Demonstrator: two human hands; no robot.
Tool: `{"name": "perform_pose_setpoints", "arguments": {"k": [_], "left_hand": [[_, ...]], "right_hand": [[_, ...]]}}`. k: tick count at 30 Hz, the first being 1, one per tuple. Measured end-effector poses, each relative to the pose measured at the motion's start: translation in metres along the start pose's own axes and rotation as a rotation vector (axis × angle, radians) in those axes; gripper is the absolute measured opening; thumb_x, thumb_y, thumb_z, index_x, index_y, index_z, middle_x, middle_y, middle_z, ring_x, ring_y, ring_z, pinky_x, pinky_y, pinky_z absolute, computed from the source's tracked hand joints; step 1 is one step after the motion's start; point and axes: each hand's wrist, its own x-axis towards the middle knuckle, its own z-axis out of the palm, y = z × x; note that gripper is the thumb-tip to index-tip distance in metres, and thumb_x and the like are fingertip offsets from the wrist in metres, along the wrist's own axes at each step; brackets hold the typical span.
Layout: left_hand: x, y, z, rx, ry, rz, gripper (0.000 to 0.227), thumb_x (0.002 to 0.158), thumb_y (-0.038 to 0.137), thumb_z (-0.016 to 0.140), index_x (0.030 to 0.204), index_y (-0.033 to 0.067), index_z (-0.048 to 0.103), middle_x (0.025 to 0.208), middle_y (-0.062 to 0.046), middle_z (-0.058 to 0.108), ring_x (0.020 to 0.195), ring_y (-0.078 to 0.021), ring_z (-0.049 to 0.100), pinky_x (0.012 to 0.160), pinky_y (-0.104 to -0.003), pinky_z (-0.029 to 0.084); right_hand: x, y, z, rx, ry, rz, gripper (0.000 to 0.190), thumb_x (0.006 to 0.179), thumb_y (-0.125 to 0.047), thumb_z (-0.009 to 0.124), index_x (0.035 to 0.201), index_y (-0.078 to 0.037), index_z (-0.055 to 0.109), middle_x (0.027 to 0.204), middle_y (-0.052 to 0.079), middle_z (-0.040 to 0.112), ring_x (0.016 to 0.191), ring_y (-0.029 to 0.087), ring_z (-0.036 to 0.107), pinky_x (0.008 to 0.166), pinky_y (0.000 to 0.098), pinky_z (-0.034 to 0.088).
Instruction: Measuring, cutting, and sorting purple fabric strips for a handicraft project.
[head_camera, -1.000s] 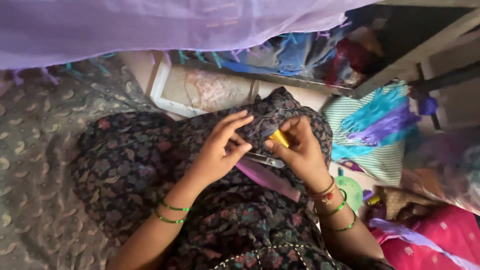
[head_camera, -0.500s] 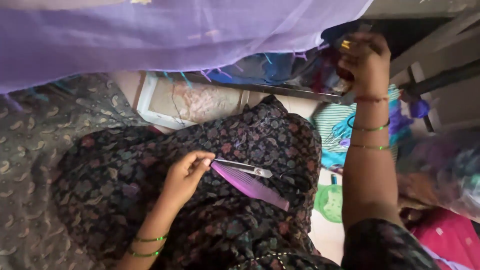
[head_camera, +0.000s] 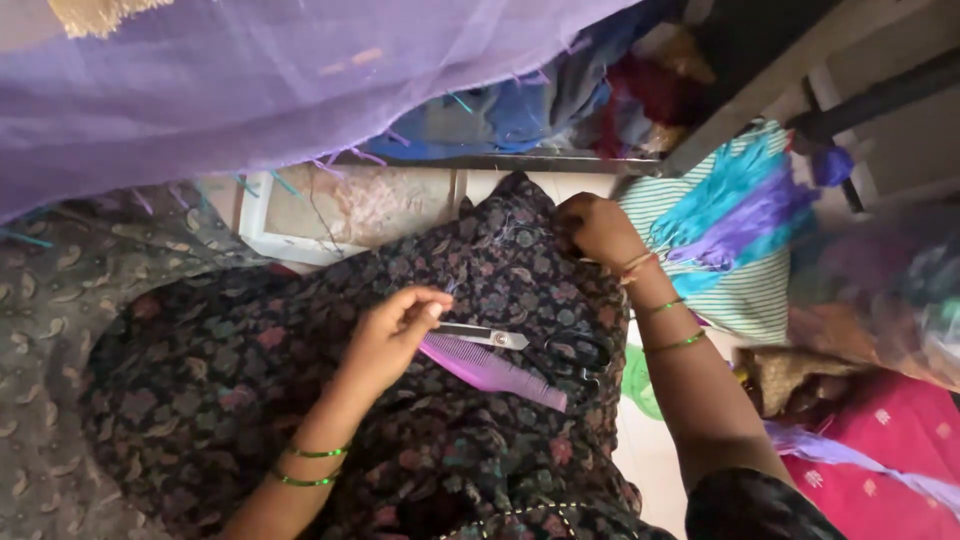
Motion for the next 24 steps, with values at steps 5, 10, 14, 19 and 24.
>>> {"name": "perform_pose_setpoints", "arguments": {"k": [5, 10, 14, 19, 24], "left_hand": [[-0.011, 0.052, 0.011, 0.276, 0.077, 0.053, 0.021, 0.099, 0.02, 0.067, 0.115, 0.01, 0.076, 0.099, -0.001, 0.08, 0.077, -0.0108, 0.065, 0.073, -0.027, 0.054], [-0.025, 0.098, 0.013, 0.292, -0.137, 0.613, 0.045, 0.092, 0.013, 0.067, 0.135, 0.0016, 0.058, 0.133, -0.015, 0.061, 0.099, -0.0264, 0.066, 0.085, -0.033, 0.054], [-0.027, 0.051, -0.011, 0.624, -0.487, 0.116, 0.015, 0.1, 0.022, 0.07, 0.104, 0.0078, 0.071, 0.087, -0.01, 0.074, 0.077, -0.0249, 0.071, 0.072, -0.035, 0.054], [-0.039, 0.059, -0.068, 0.442, -0.24, 0.286, 0.013, 0.098, 0.012, 0.063, 0.106, 0.0088, 0.072, 0.084, -0.004, 0.071, 0.072, -0.0178, 0.068, 0.066, -0.031, 0.055], [-0.064, 0.07, -0.11, 0.484, 0.115, 0.118, 0.016, 0.097, 0.015, 0.062, 0.103, 0.0105, 0.076, 0.072, 0.0, 0.069, 0.062, -0.0088, 0.062, 0.058, -0.027, 0.05]], "right_hand": [[0.002, -0.127, -0.026, 0.026, -0.03, 0.339, 0.015, 0.094, -0.017, 0.069, 0.106, -0.01, 0.075, 0.096, 0.013, 0.074, 0.079, 0.03, 0.072, 0.074, 0.0418, 0.056], [-0.051, -0.219, -0.013, 0.273, -0.145, -0.191, 0.011, 0.083, -0.013, 0.077, 0.093, -0.01, 0.075, 0.088, 0.009, 0.074, 0.082, 0.027, 0.07, 0.076, 0.0383, 0.055], [-0.065, -0.218, -0.03, 0.495, -0.16, 0.161, 0.01, 0.088, -0.011, 0.073, 0.098, -0.01, 0.077, 0.086, 0.005, 0.074, 0.069, 0.018, 0.069, 0.062, 0.0316, 0.055], [-0.097, -0.181, -0.092, 0.528, 0.137, 0.454, 0.011, 0.094, -0.008, 0.069, 0.099, -0.003, 0.077, 0.083, 0.002, 0.071, 0.063, 0.007, 0.062, 0.053, 0.0228, 0.05], [-0.097, -0.189, -0.132, 0.347, 0.288, 0.437, 0.009, 0.097, -0.005, 0.069, 0.102, -0.001, 0.074, 0.086, 0.004, 0.069, 0.069, 0.008, 0.059, 0.061, 0.0226, 0.047]]}}
